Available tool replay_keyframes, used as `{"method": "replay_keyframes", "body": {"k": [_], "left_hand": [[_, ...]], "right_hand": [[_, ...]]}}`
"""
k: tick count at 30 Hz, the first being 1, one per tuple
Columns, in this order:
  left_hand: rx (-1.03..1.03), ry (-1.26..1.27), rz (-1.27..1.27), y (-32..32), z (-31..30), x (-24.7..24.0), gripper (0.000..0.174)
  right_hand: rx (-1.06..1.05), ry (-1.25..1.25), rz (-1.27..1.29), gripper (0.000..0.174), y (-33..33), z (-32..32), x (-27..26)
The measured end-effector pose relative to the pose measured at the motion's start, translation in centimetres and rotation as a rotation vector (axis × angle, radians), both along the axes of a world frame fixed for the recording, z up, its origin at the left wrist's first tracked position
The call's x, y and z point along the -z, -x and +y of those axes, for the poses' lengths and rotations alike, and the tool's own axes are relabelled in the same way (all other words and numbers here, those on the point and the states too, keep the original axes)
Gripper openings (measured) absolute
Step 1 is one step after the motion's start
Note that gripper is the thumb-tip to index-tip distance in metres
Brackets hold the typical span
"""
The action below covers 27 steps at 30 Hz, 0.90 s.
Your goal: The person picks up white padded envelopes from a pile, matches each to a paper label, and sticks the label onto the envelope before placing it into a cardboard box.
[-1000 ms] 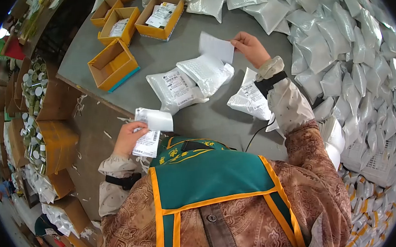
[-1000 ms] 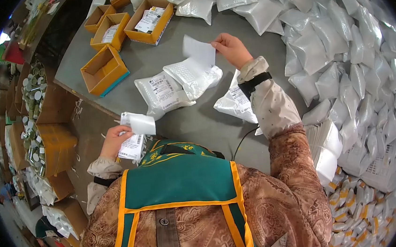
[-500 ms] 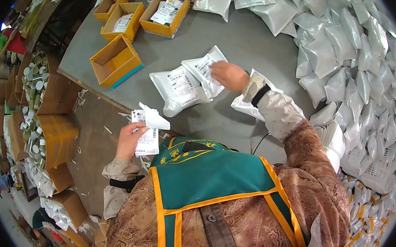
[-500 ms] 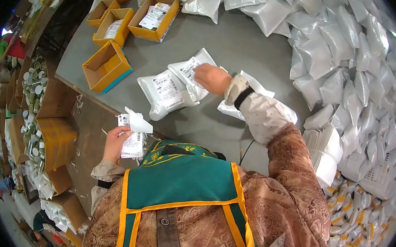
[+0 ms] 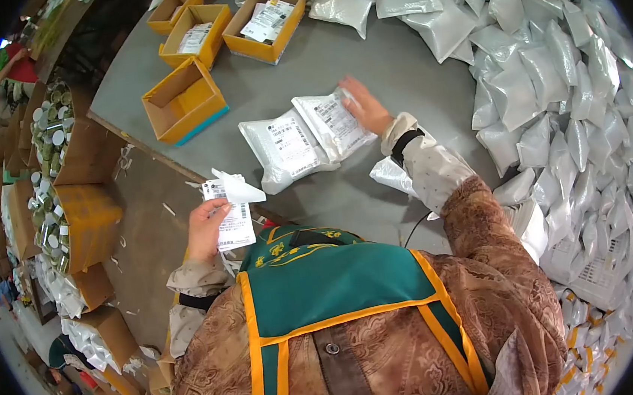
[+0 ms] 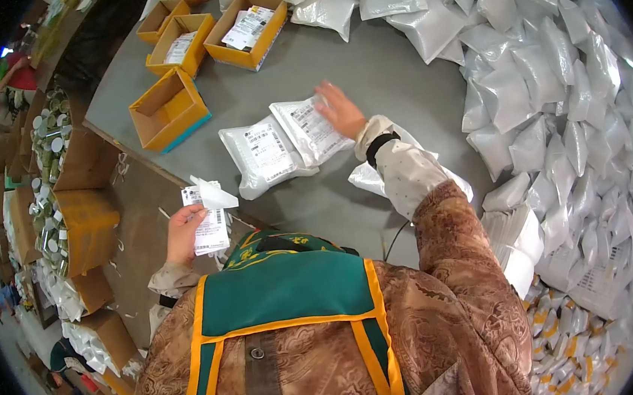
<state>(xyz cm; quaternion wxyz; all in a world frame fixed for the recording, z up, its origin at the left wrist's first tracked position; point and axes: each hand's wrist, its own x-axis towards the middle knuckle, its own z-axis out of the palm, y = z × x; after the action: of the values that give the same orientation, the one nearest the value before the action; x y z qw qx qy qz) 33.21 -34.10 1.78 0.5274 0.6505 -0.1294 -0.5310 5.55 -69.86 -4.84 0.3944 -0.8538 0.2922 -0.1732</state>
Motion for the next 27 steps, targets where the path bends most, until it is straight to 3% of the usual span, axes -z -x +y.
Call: {"method": "replay_keyframes", "body": {"k": [3, 5, 6, 12, 15, 17, 18, 19, 20, 22, 25, 27], "left_hand": [[-0.01, -0.022, 0.004, 0.0, -0.3, -1.0, 0.018], [0.011, -0.097, -0.008, 0.0, -0.9, -1.8, 0.018], [0.005, -0.081, -0.011, 0.1, -1.1, -1.6, 0.019], [-0.01, 0.021, -0.004, -0.2, -3.5, -2.1, 0.018], [-0.014, 0.042, -0.012, -1.0, -4.0, -2.4, 0.017], [-0.006, 0.032, -0.072, -1.8, -3.8, -2.7, 0.015], [-0.009, 0.031, -0.082, -2.2, -3.5, -2.5, 0.015], [-0.011, 0.026, -0.09, -2.5, -3.1, -2.5, 0.015], [-0.047, -0.001, -0.045, -2.6, -3.0, -2.9, 0.014], [-0.084, 0.007, -0.118, -3.0, -2.3, -2.9, 0.013], [-0.15, -0.028, -0.086, -3.8, -1.5, -2.6, 0.012], [-0.198, -0.026, -0.059, -4.0, -1.3, -2.6, 0.012]], "right_hand": [[0.101, 0.243, 0.044, 0.063, -0.7, 1.8, -0.9], [-0.015, 0.398, 0.236, 0.068, -1.6, 4.8, 0.7], [0.029, 0.431, 0.219, 0.072, -2.0, 5.7, 0.5], [0.064, 0.285, 0.268, 0.072, -2.3, 4.4, -1.2], [-0.026, 0.186, 0.517, 0.076, -1.5, 3.5, -4.4], [-0.257, 0.143, 0.867, 0.076, -0.9, 1.0, -6.3], [-0.424, 0.136, 0.805, 0.066, 0.4, -2.1, -4.3], [-0.457, -0.022, 0.818, 0.056, 0.3, -5.5, -2.6], [-0.332, -0.158, 0.966, 0.053, -2.2, -7.2, -6.9], [0.234, -0.536, 0.613, 0.056, -2.5, -13.1, -4.8], [0.642, 0.052, 0.602, 0.07, -3.4, -20.3, 2.0], [0.778, 0.236, 0.79, 0.078, -5.7, -22.1, 4.1]]}}
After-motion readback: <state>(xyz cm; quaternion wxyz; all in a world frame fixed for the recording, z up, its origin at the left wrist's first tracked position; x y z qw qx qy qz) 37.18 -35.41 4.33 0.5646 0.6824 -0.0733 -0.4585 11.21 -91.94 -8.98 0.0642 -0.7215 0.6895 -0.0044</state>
